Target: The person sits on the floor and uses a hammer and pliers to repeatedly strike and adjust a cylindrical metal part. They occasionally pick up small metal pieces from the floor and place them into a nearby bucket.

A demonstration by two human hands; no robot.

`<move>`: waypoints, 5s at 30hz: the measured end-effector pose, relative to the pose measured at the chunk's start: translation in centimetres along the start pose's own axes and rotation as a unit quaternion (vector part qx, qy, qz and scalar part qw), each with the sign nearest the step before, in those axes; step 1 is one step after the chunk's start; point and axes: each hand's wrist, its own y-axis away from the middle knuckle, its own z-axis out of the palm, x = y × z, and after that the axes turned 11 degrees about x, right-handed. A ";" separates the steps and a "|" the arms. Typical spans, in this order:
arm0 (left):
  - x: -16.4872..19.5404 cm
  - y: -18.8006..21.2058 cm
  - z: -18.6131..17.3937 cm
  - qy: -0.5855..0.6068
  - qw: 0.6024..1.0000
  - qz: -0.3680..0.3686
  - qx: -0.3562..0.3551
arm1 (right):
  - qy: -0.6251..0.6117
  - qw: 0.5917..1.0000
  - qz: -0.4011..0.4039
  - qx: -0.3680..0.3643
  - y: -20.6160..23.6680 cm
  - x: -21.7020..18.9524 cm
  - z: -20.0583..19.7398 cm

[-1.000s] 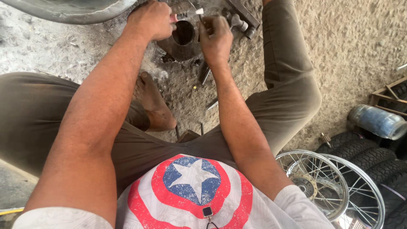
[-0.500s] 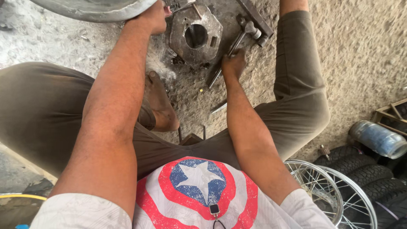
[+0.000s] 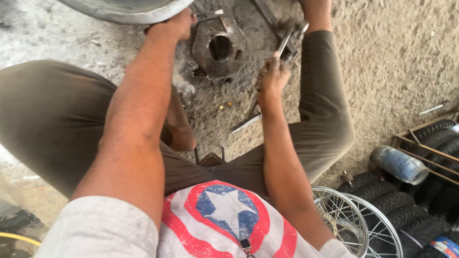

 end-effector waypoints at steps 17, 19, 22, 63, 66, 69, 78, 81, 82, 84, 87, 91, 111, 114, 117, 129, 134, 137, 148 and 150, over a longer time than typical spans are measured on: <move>-0.3 0.1 0.3 -0.001 1.000 0.007 -0.022 | 0.060 0.946 -0.273 -0.164 3.4 -0.7 2.1; -0.2 0.3 0.4 -0.003 1.000 0.007 -0.022 | 0.028 0.934 -0.305 -0.183 3.2 -0.7 1.8; 0.0 0.6 0.3 -0.008 1.000 0.005 -0.019 | 0.171 0.930 -0.273 -0.176 3.8 0.2 3.4; 0.4 1.5 0.4 -0.040 0.988 0.103 0.108 | 0.369 0.900 -0.233 -0.016 1.2 3.8 1.1; 0.7 2.0 0.5 -0.045 0.952 0.222 0.208 | 0.342 0.836 -0.427 0.037 0.8 2.1 0.5; 1.2 2.4 0.2 0.001 0.963 0.224 0.152 | 0.292 0.895 -0.336 -0.041 -0.1 0.6 1.4; 2.8 2.3 0.0 0.003 0.966 0.251 0.062 | 0.192 0.932 -0.296 -0.079 -1.3 2.4 3.7; 3.0 2.1 0.3 -0.014 0.971 0.235 0.038 | 0.179 0.917 -0.348 -0.073 -1.7 2.7 3.8; 2.9 2.1 0.4 -0.022 0.973 0.228 0.033 | 0.203 0.905 -0.369 -0.060 -1.7 2.7 3.9; 2.9 2.1 0.7 -0.010 0.978 0.208 0.022 | 0.252 0.877 -0.408 -0.036 -1.6 2.7 4.0; 2.8 2.1 0.8 -0.008 0.984 0.180 0.005 | 0.248 0.886 -0.387 -0.052 -1.3 2.7 4.3; 2.6 2.2 0.4 0.004 0.993 0.119 -0.012 | 0.227 0.887 -0.396 -0.065 -1.4 3.0 4.5; 4.2 5.3 -2.7 -0.044 0.992 0.114 -0.008 | 0.185 0.915 -0.354 -0.050 -2.1 3.3 4.8; 4.1 5.0 -2.2 -0.052 0.992 0.116 -0.021 | 0.177 0.915 -0.361 -0.045 -2.1 3.4 4.8; 4.1 4.5 -1.8 -0.049 0.990 0.128 -0.012 | 0.162 0.904 -0.395 -0.040 -2.1 3.3 4.9; 4.0 4.6 -1.8 -0.065 0.987 0.145 0.005 | 0.158 0.928 -0.336 -0.035 -2.2 3.3 4.8; 4.0 4.3 -1.3 -0.057 0.989 0.134 -0.002 | 0.151 0.920 -0.361 -0.037 -2.2 3.4 4.9; 4.1 4.4 -1.1 -0.051 0.990 0.133 -0.005 | 0.148 0.924 -0.351 -0.040 -2.1 3.2 4.8; 4.3 4.7 -1.2 -0.051 0.990 0.133 -0.005 | 0.158 0.925 -0.343 -0.050 -2.1 3.3 4.8; 3.9 4.3 -1.0 -0.019 0.992 0.128 0.004 | 0.134 0.932 -0.330 -0.063 -2.2 3.5 4.8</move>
